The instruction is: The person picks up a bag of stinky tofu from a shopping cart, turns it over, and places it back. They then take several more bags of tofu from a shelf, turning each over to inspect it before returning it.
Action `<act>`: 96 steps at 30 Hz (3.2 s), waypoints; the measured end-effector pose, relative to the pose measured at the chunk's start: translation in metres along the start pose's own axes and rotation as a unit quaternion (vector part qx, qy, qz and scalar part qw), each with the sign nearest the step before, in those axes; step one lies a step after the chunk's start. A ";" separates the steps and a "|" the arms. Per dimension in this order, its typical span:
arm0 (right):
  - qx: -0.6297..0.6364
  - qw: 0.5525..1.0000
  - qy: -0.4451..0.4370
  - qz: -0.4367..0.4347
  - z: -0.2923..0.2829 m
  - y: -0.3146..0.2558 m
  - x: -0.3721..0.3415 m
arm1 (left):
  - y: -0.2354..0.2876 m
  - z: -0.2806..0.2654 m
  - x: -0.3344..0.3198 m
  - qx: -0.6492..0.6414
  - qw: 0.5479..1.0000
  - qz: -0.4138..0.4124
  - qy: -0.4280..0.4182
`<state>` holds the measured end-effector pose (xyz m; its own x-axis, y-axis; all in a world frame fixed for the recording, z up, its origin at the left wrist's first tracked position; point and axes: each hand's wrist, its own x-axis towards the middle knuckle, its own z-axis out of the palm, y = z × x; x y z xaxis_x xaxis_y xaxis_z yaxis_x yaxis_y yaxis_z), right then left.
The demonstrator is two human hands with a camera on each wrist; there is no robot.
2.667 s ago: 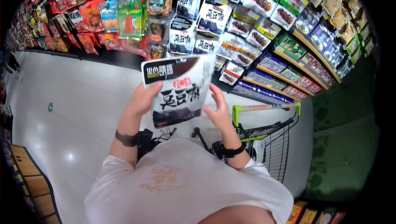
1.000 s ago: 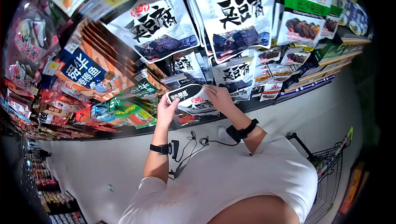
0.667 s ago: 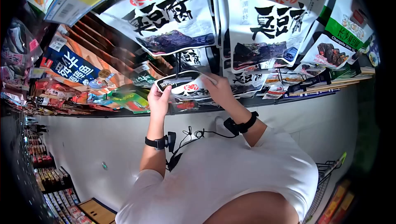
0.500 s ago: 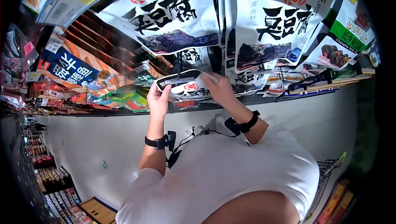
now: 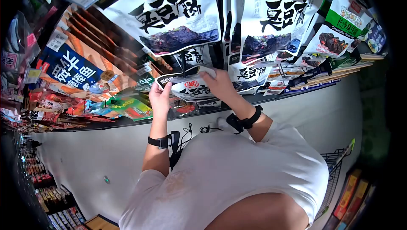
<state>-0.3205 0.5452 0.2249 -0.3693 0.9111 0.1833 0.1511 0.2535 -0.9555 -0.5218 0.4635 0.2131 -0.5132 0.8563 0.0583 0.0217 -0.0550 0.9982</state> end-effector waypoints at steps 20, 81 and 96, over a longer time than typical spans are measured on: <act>-0.001 0.998 0.026 0.053 -0.001 -0.020 -0.003 | -0.001 -0.002 0.007 -0.005 0.999 0.003 -0.054; 0.127 0.965 0.200 0.109 -0.282 -0.036 -0.646 | 0.013 0.259 -0.553 0.057 0.772 0.060 -0.631; 0.462 0.530 0.632 0.325 -0.452 0.240 -0.914 | 0.018 0.310 -0.707 0.220 0.689 0.103 -0.682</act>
<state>0.4679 -0.0795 -0.0668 0.4840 0.3460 -0.8038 -0.8598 0.0170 -0.5104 0.1075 0.0159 0.1925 0.8183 0.5557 -0.1468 0.3867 -0.3432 0.8560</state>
